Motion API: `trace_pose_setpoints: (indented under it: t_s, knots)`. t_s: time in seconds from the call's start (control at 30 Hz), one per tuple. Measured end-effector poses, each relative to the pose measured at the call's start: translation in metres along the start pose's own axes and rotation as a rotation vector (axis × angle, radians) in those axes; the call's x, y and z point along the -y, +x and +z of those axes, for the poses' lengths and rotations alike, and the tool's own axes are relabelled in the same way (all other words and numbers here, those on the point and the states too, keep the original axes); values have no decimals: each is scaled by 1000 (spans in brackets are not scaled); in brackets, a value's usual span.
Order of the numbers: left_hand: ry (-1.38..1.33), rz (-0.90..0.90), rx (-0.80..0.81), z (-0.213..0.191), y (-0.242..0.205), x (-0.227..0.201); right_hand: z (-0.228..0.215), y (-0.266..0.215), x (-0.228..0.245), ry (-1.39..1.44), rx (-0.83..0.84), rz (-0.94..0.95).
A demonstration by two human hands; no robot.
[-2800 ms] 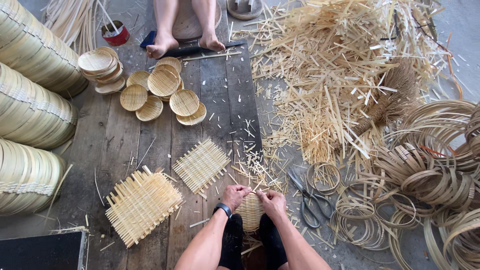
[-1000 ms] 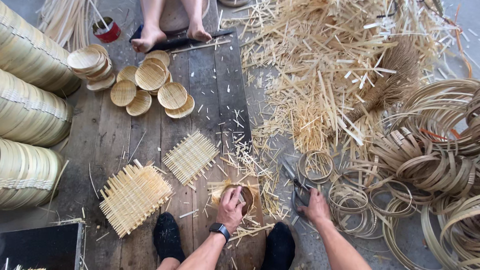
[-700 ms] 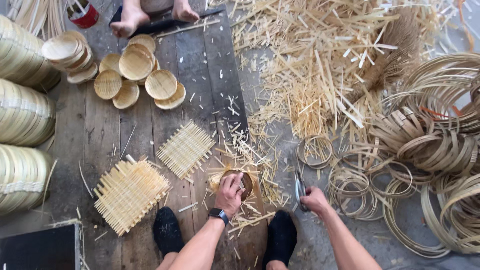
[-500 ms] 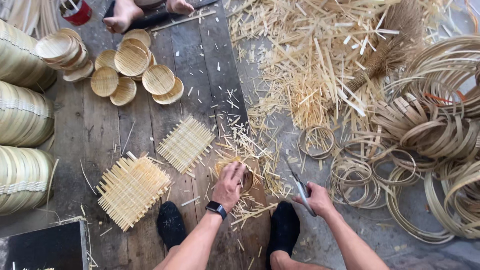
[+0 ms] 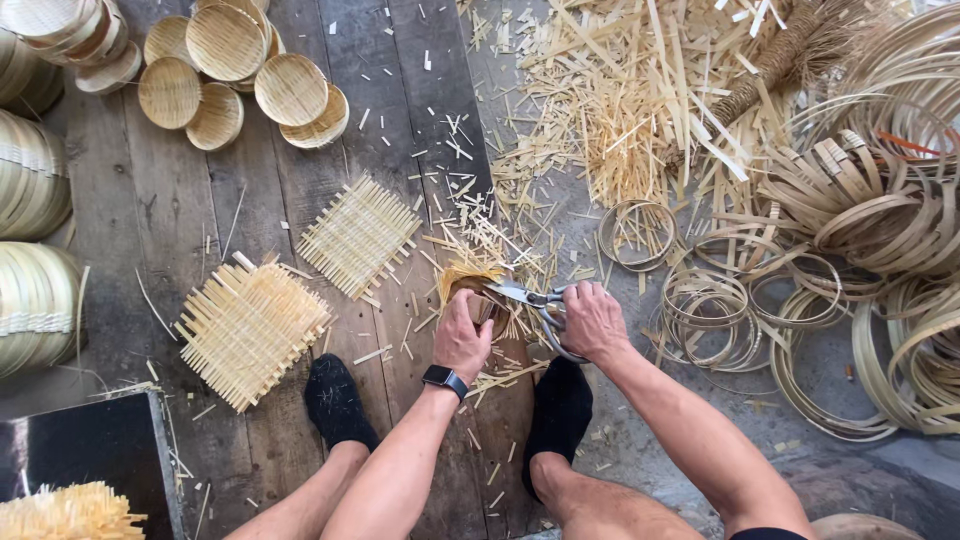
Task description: The person assembles circular bamboo frames and woven bases by hand, using scissors to trim excess strips and a metal hoop to shape the components.
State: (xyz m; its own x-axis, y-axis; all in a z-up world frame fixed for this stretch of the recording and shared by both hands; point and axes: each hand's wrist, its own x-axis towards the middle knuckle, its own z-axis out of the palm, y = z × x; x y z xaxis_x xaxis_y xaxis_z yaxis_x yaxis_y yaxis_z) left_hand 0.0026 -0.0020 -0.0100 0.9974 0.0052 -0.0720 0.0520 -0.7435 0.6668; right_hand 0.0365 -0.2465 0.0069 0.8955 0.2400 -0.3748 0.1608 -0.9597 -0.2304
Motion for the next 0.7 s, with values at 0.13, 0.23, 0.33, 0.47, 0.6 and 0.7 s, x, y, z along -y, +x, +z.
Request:
trace_pose_setpoints:
  t_s: [0.13, 0.23, 0.33, 0.47, 0.6, 0.7]
  knots:
    - [49, 9, -59, -1, -1, 0, 2, 5, -20, -141, 176, 24]
    - [-23, 40, -76, 1, -5, -1, -1, 1, -29, -36, 64, -23]
    - [-58, 41, -13, 1, -1, -3, 4, 6, -17, -110, 32, -27]
    - [-58, 82, 38, -5, -1, -2, 20, 12, -15, -116, 102, 29]
    - [16, 87, 100, -8, -5, 1, 23, 5, -37, -113, 57, -29]
    - [75, 139, 107, -8, 0, 3, 25, 8, -37, -112, -114, -123]
